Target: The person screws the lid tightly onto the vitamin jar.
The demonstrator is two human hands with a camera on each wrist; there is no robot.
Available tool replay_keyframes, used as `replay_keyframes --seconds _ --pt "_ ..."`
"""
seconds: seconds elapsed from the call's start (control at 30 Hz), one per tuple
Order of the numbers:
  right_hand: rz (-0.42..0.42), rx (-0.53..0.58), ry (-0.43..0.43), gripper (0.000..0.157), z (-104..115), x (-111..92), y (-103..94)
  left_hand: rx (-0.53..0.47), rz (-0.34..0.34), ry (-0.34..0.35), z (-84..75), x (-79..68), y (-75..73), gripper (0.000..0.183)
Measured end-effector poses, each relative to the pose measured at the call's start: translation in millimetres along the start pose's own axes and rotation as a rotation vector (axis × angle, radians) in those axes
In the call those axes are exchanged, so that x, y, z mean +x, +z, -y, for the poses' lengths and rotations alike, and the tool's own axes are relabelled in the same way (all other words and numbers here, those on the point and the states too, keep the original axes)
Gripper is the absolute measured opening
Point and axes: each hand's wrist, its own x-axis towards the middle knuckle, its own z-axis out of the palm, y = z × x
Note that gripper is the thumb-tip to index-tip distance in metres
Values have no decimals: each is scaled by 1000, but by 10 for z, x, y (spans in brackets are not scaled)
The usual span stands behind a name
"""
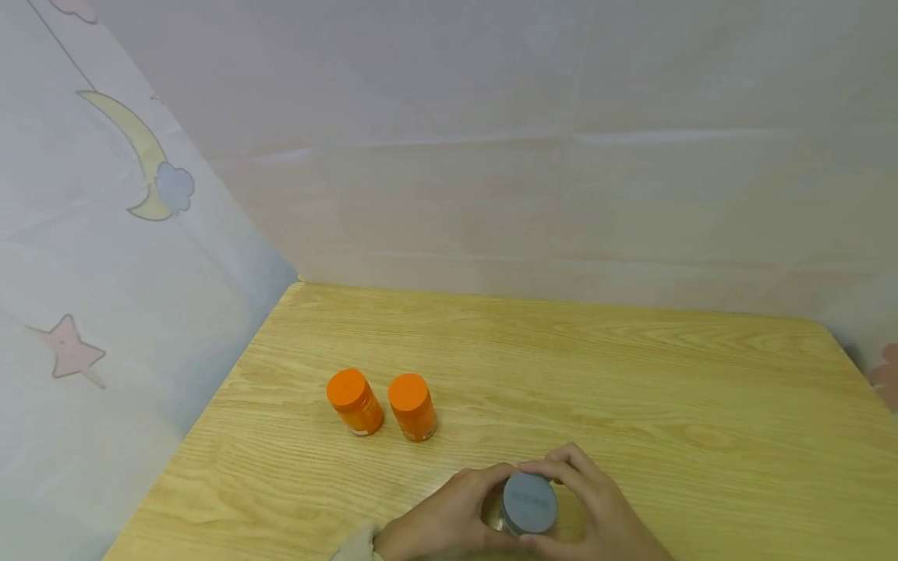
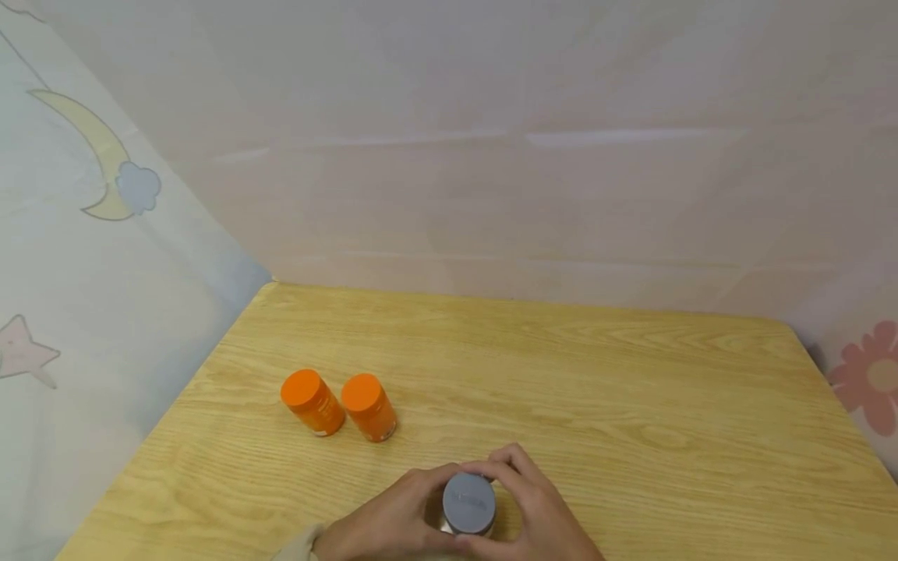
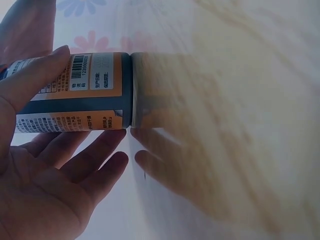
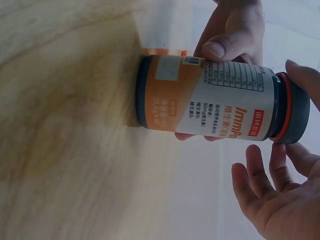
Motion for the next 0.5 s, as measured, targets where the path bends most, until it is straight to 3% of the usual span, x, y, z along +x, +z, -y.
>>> replay_keyframes --seconds 0.23,0.37,0.5 --pt "58 121 125 82 31 -62 15 32 -8 27 18 5 9 56" --pt "83 214 167 77 12 -107 34 20 2 70 33 5 8 62" --pt "50 212 208 73 4 -126 62 13 3 68 35 -3 11 58"
